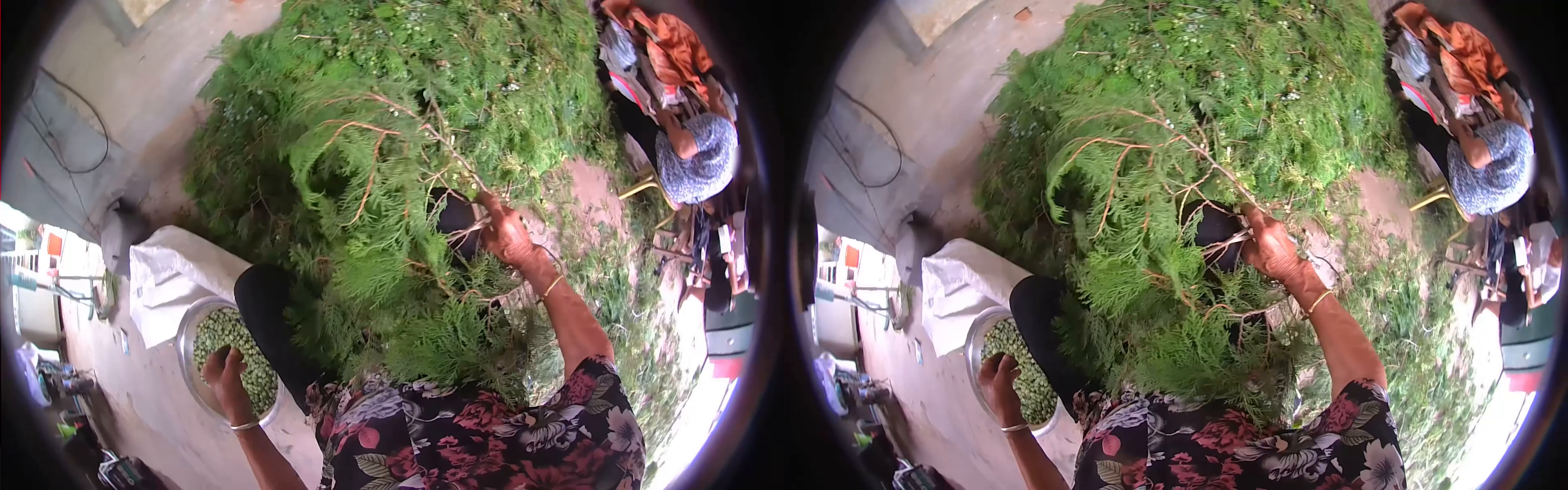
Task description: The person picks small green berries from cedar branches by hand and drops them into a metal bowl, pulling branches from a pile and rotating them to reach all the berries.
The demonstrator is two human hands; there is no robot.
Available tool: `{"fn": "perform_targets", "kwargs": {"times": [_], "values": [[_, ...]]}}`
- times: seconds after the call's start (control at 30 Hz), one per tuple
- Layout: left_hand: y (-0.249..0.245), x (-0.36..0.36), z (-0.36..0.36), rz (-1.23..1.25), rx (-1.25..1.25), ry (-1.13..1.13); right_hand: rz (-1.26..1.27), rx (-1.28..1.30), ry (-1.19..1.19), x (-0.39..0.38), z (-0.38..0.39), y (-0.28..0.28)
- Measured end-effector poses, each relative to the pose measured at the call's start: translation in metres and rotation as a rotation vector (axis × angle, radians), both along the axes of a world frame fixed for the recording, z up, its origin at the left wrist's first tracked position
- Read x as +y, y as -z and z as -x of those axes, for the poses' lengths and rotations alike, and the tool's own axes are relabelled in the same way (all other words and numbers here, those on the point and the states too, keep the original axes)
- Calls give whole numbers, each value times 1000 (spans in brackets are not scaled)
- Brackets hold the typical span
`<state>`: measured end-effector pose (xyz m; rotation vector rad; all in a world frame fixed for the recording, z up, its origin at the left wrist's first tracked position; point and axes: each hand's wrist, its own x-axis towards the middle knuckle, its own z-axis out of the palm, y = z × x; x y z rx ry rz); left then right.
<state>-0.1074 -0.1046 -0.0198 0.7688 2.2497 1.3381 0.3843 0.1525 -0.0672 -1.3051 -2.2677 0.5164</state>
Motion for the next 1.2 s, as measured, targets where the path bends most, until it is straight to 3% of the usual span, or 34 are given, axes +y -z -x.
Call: {"fn": "perform_targets", "kwargs": {"times": [0.07,0.1,0.13,0.2,0.27,0.3,0.33,0.5,0.6,0.8,0.83,0.93,0.97,1.07,1.2], "values": [[-17,6,-8,4,-14,71,-88,110,78,3,10,-28],[-28,11,-17,-4,3,76,-3,362,105,18,1,-15],[-34,16,-24,-11,1,65,116,454,117,30,-8,-17],[-41,27,-38,-127,-56,123,41,479,334,56,-11,-47],[-37,34,-45,-163,-80,131,-17,272,419,58,-8,-113],[-33,38,-50,-132,-1,194,-224,442,301,68,-13,-126],[-32,46,-57,-108,77,258,23,506,381,84,-39,-140],[-11,55,-82,-97,-45,346,-153,520,428,69,-106,-203],[-9,53,-92,-32,57,364,-233,542,455,46,-136,-228],[9,61,-101,30,-95,446,-336,601,451,14,-171,-257],[15,68,-103,-81,-77,475,-355,609,448,8,-176,-262],[-26,74,-122,-81,-200,591,-392,636,436,-10,-183,-271],[-19,81,-122,-84,-198,601,-395,651,426,-13,-182,-270],[4,103,-120,-140,-143,574,-374,716,362,-6,-162,-255],[-50,131,-119,-196,303,539,-306,828,189,34,-98,-233]]}}
